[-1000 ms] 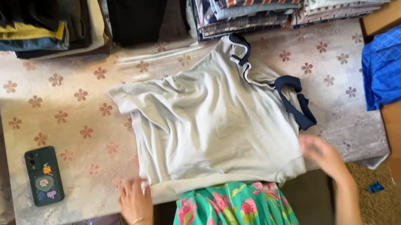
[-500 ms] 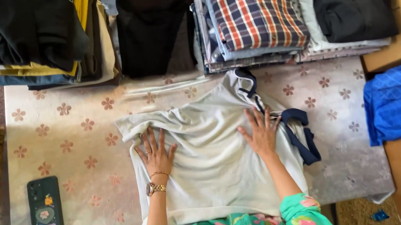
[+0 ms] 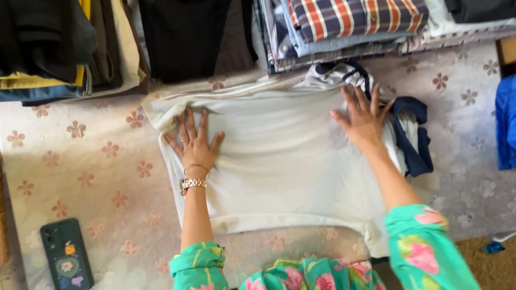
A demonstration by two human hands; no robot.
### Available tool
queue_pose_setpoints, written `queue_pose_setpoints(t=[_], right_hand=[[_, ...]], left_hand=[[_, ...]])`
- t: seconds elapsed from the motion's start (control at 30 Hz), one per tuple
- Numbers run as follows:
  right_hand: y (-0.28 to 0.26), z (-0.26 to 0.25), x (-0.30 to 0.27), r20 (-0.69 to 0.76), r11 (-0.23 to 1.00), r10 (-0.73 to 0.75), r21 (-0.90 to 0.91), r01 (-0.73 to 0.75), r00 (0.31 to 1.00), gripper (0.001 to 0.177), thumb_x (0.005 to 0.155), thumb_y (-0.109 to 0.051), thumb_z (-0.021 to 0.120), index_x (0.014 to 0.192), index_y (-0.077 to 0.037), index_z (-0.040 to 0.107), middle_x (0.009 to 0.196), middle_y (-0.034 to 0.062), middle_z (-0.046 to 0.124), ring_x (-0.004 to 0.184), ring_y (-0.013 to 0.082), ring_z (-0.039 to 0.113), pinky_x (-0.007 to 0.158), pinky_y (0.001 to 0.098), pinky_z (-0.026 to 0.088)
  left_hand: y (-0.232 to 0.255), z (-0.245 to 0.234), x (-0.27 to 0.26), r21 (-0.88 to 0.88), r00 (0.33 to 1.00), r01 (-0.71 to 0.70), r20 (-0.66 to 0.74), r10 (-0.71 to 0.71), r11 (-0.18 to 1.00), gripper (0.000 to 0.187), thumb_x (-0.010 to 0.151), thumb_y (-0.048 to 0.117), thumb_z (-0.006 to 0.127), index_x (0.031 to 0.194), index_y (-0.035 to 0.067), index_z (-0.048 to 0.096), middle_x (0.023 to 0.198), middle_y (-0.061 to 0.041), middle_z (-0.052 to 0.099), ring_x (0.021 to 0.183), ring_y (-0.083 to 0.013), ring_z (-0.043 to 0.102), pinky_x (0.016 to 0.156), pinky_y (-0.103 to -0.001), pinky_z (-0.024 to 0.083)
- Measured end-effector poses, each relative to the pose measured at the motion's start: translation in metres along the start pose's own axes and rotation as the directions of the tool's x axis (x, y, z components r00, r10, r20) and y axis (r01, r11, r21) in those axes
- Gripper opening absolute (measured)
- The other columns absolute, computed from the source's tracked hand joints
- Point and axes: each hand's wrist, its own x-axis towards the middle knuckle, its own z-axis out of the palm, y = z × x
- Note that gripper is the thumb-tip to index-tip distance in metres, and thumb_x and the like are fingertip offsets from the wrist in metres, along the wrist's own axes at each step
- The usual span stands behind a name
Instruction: The person is folding various pieces of clothing, including shirts and t-shirts, on a table.
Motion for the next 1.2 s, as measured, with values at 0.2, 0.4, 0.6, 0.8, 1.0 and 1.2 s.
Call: queue_pose_setpoints(t=[0.2,0.4,0.6,0.8,1.0,1.2], right_hand=[[-0.004,-0.073,-0.111,-0.141,0.986,-0.038,0.158,0.06,0.989,0.056,0.105,-0.047,0.063,0.148,-0.012,0.058,0.155,0.0117,0.049,0.152,0.0407,0.034,0.123,0.0633,0.021],[0.043,-0.032,-0.292,-0.078,0.92,0.33,0.248,-0.302,0.941,0.076,0.098,-0.049,0.069,0.152,-0.001,0.046,0.152,0.0289,0.042,0.142,0.0469,0.037,0.115,0.0649,0.029],[0.038,-0.03,-0.345,0.066,0.912,0.401,0.071,-0.405,0.914,0.077,0.086,-0.046,0.076,0.143,-0.001,0.051,0.148,0.0235,0.049,0.138,0.0435,0.041,0.107,0.0588,0.037],[0.067,-0.049,-0.349,0.322,0.679,0.514,0.414,-0.607,0.795,0.063,0.084,-0.035,0.081,0.131,-0.001,0.06,0.114,0.0158,0.072,0.102,0.0242,0.068,0.09,0.035,0.053],[0.129,-0.059,-0.37,0.726,0.362,0.445,0.39,-0.847,0.524,0.067,0.078,-0.033,0.085,0.128,0.008,0.066,0.107,0.018,0.075,0.092,0.0233,0.067,0.079,0.0381,0.053],[0.134,-0.083,-0.371,0.778,-0.251,0.383,0.606,-0.755,0.498,0.046,0.083,-0.016,0.074,0.123,0.003,0.062,0.114,0.0094,0.073,0.107,0.0202,0.068,0.089,0.0379,0.054]], left_hand=[[-0.01,-0.022,-0.095,-0.271,0.976,-0.019,-0.215,-0.041,0.962,0.033,0.101,0.031,0.066,0.133,0.027,0.068,0.15,-0.001,0.057,0.141,-0.0279,0.047,0.117,-0.053,0.029],[-0.009,-0.055,-0.223,-0.065,0.984,-0.122,-0.138,0.112,0.99,0.042,0.08,0.035,0.076,0.119,0.02,0.073,0.13,-0.002,0.068,0.112,-0.024,0.061,0.101,-0.045,0.041],[-0.045,-0.035,-0.285,-0.008,1.0,0.011,0.008,-0.011,1.0,0.031,0.083,0.032,0.077,0.114,0.03,0.073,0.108,0.008,0.073,0.102,-0.0184,0.064,0.101,-0.041,0.038],[-0.072,-0.033,-0.31,0.072,0.916,0.399,0.014,-0.401,0.914,0.024,0.082,0.035,0.081,0.103,0.026,0.073,0.099,0.003,0.075,0.1,-0.0198,0.067,0.098,-0.041,0.045],[-0.054,-0.007,-0.311,-0.311,0.75,0.591,-0.129,-0.649,0.744,0.053,0.088,0.046,0.078,0.126,0.012,0.062,0.097,-0.006,0.072,0.08,-0.0295,0.069,0.068,-0.046,0.054],[-0.103,0.038,-0.299,-0.718,0.697,0.576,0.182,-0.694,0.391,0.04,0.086,0.032,0.084,0.112,0.009,0.063,0.095,-0.003,0.072,0.084,-0.0173,0.07,0.075,-0.036,0.06]])
